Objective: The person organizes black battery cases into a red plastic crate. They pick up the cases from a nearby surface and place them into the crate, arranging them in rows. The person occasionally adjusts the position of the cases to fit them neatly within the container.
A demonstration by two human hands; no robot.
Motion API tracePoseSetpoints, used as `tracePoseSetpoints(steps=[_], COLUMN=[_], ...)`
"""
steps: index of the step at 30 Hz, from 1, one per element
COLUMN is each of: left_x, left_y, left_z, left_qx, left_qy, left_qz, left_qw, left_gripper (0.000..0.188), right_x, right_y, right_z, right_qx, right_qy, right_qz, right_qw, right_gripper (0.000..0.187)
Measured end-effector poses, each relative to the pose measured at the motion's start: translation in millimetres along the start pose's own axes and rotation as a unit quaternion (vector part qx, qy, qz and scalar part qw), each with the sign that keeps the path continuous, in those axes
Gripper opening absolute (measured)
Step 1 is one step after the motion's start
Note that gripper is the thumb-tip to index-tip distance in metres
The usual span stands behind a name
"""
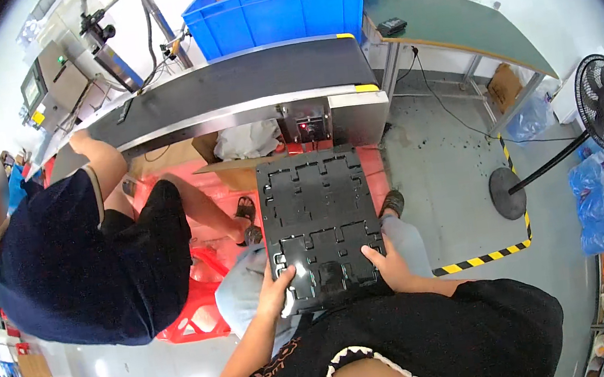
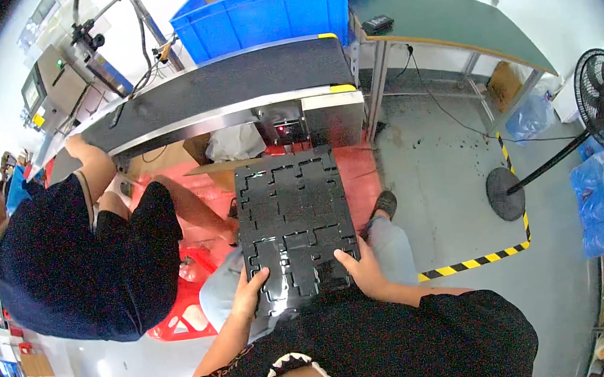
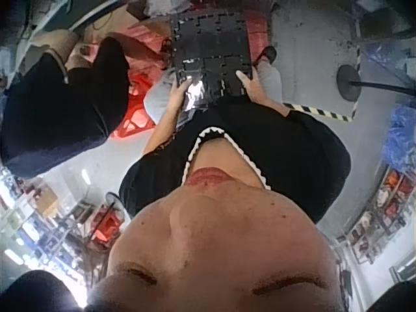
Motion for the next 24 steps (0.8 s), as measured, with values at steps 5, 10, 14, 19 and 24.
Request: tracePoseSetpoints(steps=[5, 10, 14, 19, 24], left_x=[6, 17, 20, 16, 35], left_y=[1, 6, 1, -11, -63], left_z=[3, -5, 8, 61, 98], left_qx=[0.007, -0.013, 0.036, 0.469, 0.566], left_qy=[0.027, 0.011, 0.025, -0.221, -0.347], left_qz=[0.025, -0.006, -0.028, 0.032, -0.060], left_qw=[0.999, 1.000, 0.999, 0.854, 0.746], left_gripper=[0.065, 0.059, 0.063, 0.083, 0.064], right_x=[18, 29, 27, 44, 38], right_y=[-1, 3, 4, 23, -16], right_z=[10, 19, 7, -33, -123], right_qx=[0.040, 0.006, 0.002, -0.221, -0.306], right_qy=[0.004, 0.019, -0.013, 0.170, 0.409], right_qz=[-0.030, -0.005, -0.018, 0.172, 0.135], right_qw=[0.999, 1.000, 1.000, 0.945, 0.849], right_gripper=[0.045, 0.046, 0.050, 0.063, 0.052])
Point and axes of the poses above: each hand's wrist, its own x-axis towards the middle knuckle, its own y-axis out of the back of the hand, z = x × y, the point moved 4 cm from there along x, towards the middle knuckle, and after that the axes turned 14 degrees about -y, right-handed, at the moved point
